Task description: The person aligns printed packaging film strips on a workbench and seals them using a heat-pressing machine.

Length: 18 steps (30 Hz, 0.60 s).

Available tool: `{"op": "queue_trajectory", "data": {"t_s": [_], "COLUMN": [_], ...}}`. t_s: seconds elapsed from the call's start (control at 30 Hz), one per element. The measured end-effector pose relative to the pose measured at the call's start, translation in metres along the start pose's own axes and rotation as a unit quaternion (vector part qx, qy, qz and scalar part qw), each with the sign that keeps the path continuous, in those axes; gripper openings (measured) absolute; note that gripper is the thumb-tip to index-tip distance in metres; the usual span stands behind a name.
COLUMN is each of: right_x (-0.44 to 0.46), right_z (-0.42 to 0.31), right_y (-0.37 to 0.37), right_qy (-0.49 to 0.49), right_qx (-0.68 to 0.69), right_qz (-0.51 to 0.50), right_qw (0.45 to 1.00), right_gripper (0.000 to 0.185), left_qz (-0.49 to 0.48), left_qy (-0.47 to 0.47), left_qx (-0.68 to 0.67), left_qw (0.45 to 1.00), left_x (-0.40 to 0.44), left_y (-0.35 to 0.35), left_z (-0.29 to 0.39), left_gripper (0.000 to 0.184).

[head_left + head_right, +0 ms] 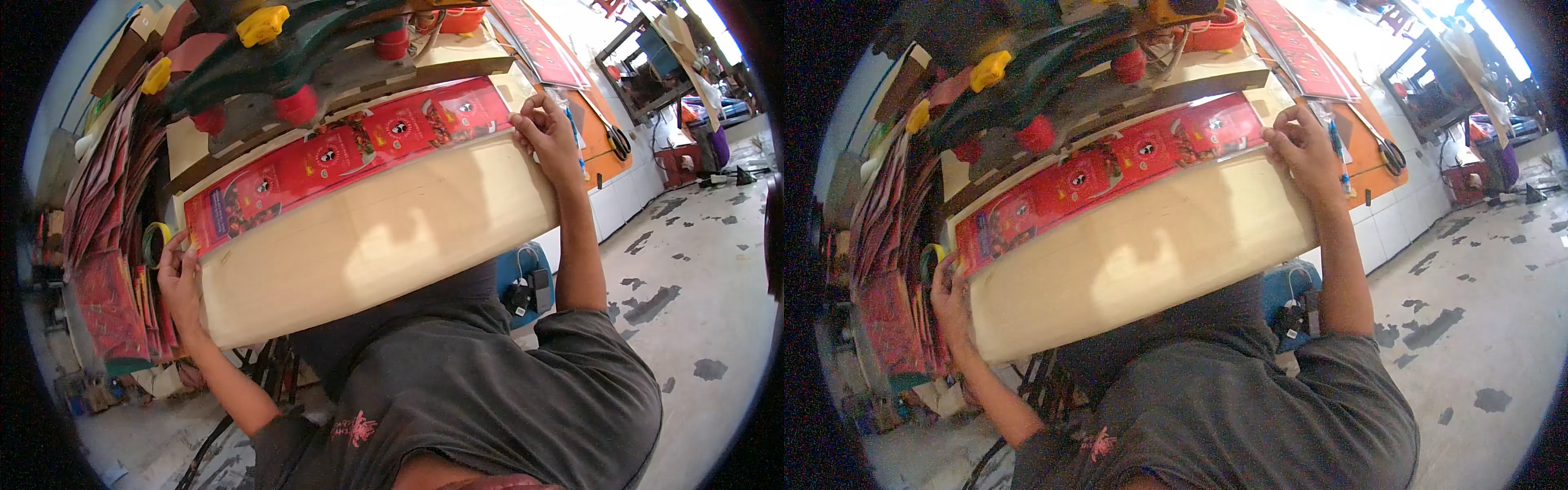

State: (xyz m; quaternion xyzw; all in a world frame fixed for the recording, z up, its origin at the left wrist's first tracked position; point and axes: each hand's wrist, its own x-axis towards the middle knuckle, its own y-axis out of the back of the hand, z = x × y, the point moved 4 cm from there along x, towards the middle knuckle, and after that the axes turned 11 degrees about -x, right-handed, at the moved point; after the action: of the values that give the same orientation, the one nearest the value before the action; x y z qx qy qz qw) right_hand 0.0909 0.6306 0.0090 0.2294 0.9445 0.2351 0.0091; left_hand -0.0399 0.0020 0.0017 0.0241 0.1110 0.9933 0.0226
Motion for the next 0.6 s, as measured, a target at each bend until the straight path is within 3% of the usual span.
{"op": "queue_trajectory", "data": {"t_s": [0.17, 0.6], "right_x": [-0.005, -0.009], "right_z": [-0.011, -0.012], "right_y": [0.000, -0.003], "right_qy": [-0.022, -0.041], "right_qx": [0.002, 0.011], "right_qz": [0.018, -0.006], "right_qw": [1.000, 0.999], "right_gripper": [0.023, 0.029], "left_qz": [0.043, 0.037], "left_qy": [-0.017, -0.011], "left_qx": [-0.003, -0.070], "left_qw": [0.999, 0.997], "left_x": [-0.010, -0.008], "left_y": [-0.016, -0.006], "left_z": [0.019, 0.014], "left_gripper": [0.039, 0.034]}}
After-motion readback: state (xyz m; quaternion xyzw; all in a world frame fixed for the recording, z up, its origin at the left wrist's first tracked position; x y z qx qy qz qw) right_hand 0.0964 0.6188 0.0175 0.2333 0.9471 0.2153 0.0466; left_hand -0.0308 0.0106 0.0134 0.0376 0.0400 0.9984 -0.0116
